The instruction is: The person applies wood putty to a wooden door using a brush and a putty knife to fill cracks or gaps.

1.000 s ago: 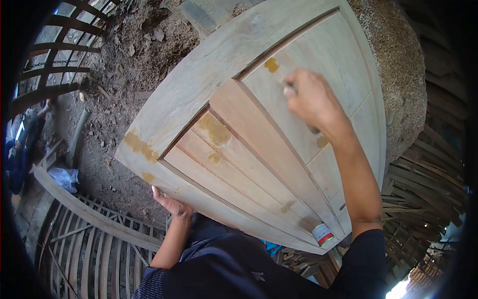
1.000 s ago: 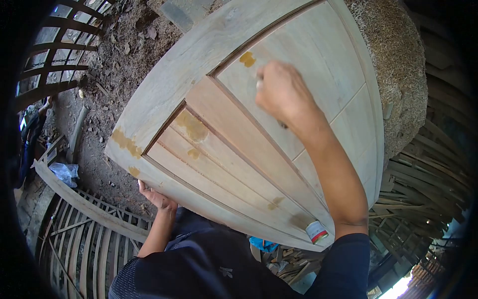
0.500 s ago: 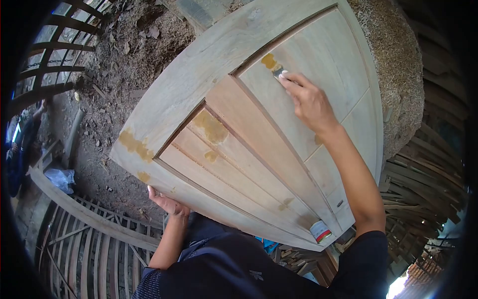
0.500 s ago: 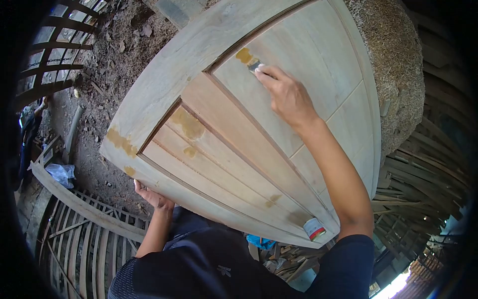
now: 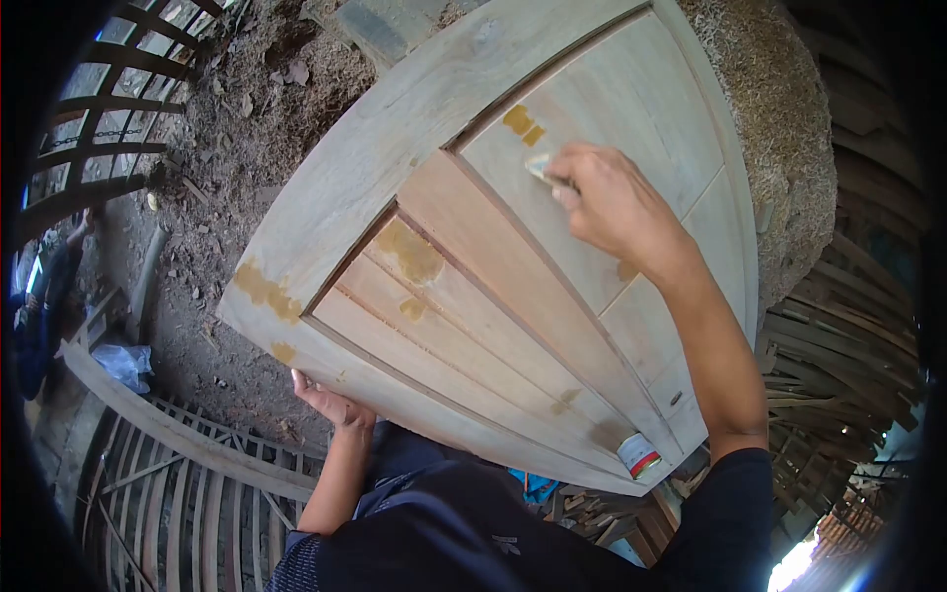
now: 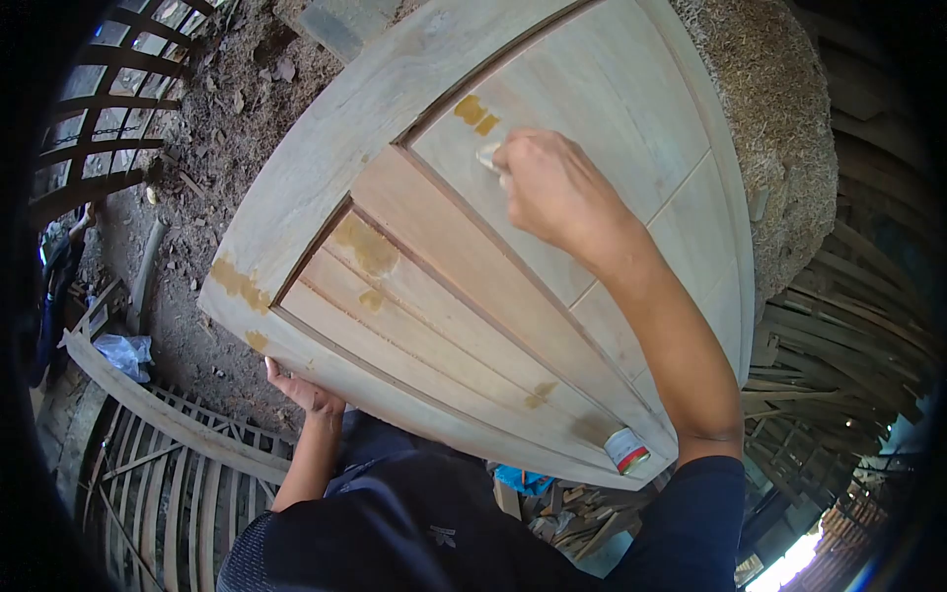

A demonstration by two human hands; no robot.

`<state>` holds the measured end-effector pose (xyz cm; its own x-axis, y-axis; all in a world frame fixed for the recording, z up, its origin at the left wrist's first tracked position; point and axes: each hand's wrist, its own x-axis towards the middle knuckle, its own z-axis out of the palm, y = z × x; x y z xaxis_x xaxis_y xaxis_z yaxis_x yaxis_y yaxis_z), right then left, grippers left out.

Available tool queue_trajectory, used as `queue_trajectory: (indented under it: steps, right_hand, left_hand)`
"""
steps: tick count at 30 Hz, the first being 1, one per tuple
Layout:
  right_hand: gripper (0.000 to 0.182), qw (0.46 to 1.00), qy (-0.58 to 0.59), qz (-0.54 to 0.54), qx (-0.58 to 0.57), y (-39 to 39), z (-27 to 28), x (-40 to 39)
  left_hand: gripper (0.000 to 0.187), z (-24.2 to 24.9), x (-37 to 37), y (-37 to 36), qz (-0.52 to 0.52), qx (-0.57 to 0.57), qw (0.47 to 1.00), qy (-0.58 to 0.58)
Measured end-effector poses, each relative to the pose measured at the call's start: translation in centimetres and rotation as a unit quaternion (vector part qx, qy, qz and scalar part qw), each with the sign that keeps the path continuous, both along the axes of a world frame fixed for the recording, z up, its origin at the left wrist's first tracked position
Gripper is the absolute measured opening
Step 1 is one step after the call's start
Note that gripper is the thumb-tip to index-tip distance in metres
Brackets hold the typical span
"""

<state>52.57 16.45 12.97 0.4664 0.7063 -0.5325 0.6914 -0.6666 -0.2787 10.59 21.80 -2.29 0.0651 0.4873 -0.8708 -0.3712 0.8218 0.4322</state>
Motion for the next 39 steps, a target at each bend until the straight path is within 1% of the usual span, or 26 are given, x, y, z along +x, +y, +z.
queue_trajectory:
  steps: [1,2,4,5,7,9,11,13,14,16,17,19,20,21,23,24,26,27,28,29,30,31,32,35,37,39]
  right_hand:
    - [0.021,0.994,-0.036,0.041,0.1,-0.8,-1.0,0.8]
    - [0.021,0.994,-0.034,0.042,0.095,-1.5,-2.7,0.9]
    - [0.023,0.971,-0.014,0.028,0.238,-1.6,-4.9,0.8]
    - [0.023,0.971,-0.015,0.026,0.239,-2.3,-4.7,1.0]
    - [0.023,0.998,-0.03,0.059,0.014,-1.0,-1.4,1.0]
    - [0.023,0.998,-0.035,0.035,0.025,0.0,-0.5,1.9]
    - [0.023,0.998,-0.047,0.017,0.035,0.8,-1.0,2.5]
    - [0.021,0.989,-0.033,-0.123,0.075,2.1,-3.0,1.2]
    - [0.021,0.989,-0.033,-0.122,0.077,2.0,-3.4,0.2]
    - [0.02,0.995,-0.055,-0.001,0.084,1.0,-3.3,-2.5]
    - [0.02,0.995,-0.053,-0.005,0.082,0.7,-2.2,-2.4]
    - [0.022,0.996,0.073,-0.024,-0.034,-0.1,1.0,-0.1]
    - [0.019,0.998,0.034,0.046,0.024,-1.3,0.5,0.9]
    - [0.019,0.998,0.036,0.048,0.019,-1.9,-0.6,1.2]
    - [0.017,0.976,0.003,0.066,0.209,-3.1,-2.6,1.5]
    - [0.017,0.975,0.003,0.066,0.211,-3.7,-3.2,1.2]
    - [0.02,0.988,-0.042,0.053,0.136,-4.7,-3.8,0.2]
    - [0.02,0.988,-0.042,0.057,0.14,-3.9,-2.6,0.7]
    - [0.019,0.995,-0.043,0.094,-0.004,-2.8,-0.4,1.1]
    - [0.018,0.98,-0.044,0.126,-0.148,-2.4,0.9,1.4]
    - [0.018,0.98,-0.047,0.124,-0.146,-2.0,0.5,1.8]
    - [0.015,0.989,-0.067,0.134,-0.008,-1.3,-0.4,2.5]
    - [0.012,0.978,-0.084,0.143,0.129,-0.6,-1.1,2.9]
    - [0.011,0.987,-0.055,0.115,0.099,1.2,-2.9,2.6]
    - [0.011,0.987,-0.06,0.124,0.08,-0.7,-3.6,1.8]
    - [0.011,0.987,-0.07,0.137,0.053,-3.5,-2.5,1.2]
  left_hand:
    - [0.084,0.1,-0.1,-0.1,0.001,-0.006,1.0,-0.018]
    - [0.083,0.3,-0.5,-0.4,0.001,-0.016,0.999,-0.033]
    - [0.083,0.7,-0.3,-0.6,0.006,-0.024,0.999,-0.031]
    - [0.083,0.7,-0.1,-0.2,0.008,-0.026,0.999,-0.03]
    - [0.083,0.9,0.6,0.0,0.008,-0.023,0.999,-0.025]
    - [0.083,1.2,0.1,0.0,-0.003,-0.028,0.999,-0.015]
    - [0.084,0.7,-0.1,-0.2,0.007,-0.027,0.999,-0.032]
    - [0.085,0.5,-0.5,-0.6,0.007,-0.03,0.999,-0.04]
    - [0.085,0.4,-0.5,-0.4,0.002,-0.027,0.999,-0.047]
    - [0.086,0.3,-0.3,-0.2,0.005,-0.027,0.999,-0.035]
    - [0.086,0.4,-0.5,-0.2,0.004,-0.031,0.999,-0.025]
    - [0.085,1.0,0.1,0.1,-0.001,-0.022,0.999,-0.039]
    - [0.084,1.1,0.4,-0.2,0.002,-0.014,0.999,-0.049]
    - [0.084,0.7,-0.1,-0.5,0.005,-0.019,0.999,-0.048]
    - [0.082,-0.4,-1.2,-0.6,0.005,-0.018,0.999,-0.042]
    - [0.082,-0.1,-0.6,-0.5,0.005,-0.016,0.999,-0.042]
    - [0.085,1.4,0.5,0.0,0.007,-0.029,1.0,-0.009]
    - [0.085,1.3,0.8,-0.1,0.011,-0.025,1.0,-0.01]
    - [0.085,1.5,0.8,-0.1,0.005,-0.018,1.0,-0.002]
    - [0.085,1.5,0.8,-0.1,-0.003,-0.012,1.0,0.003]
    - [0.085,1.1,0.8,0.1,-0.005,-0.01,1.0,0.0]
    - [0.085,0.9,0.3,0.0,-0.009,-0.015,1.0,-0.011]
    - [0.085,0.7,-0.1,-0.3,-0.011,-0.022,0.999,-0.021]
    - [0.083,1.0,0.1,-0.1,-0.009,-0.016,0.999,-0.031]
    - [0.084,1.2,0.7,0.1,-0.006,-0.011,1.0,-0.016]
    - [0.085,1.5,0.7,-0.2,-0.001,-0.013,1.0,-0.007]
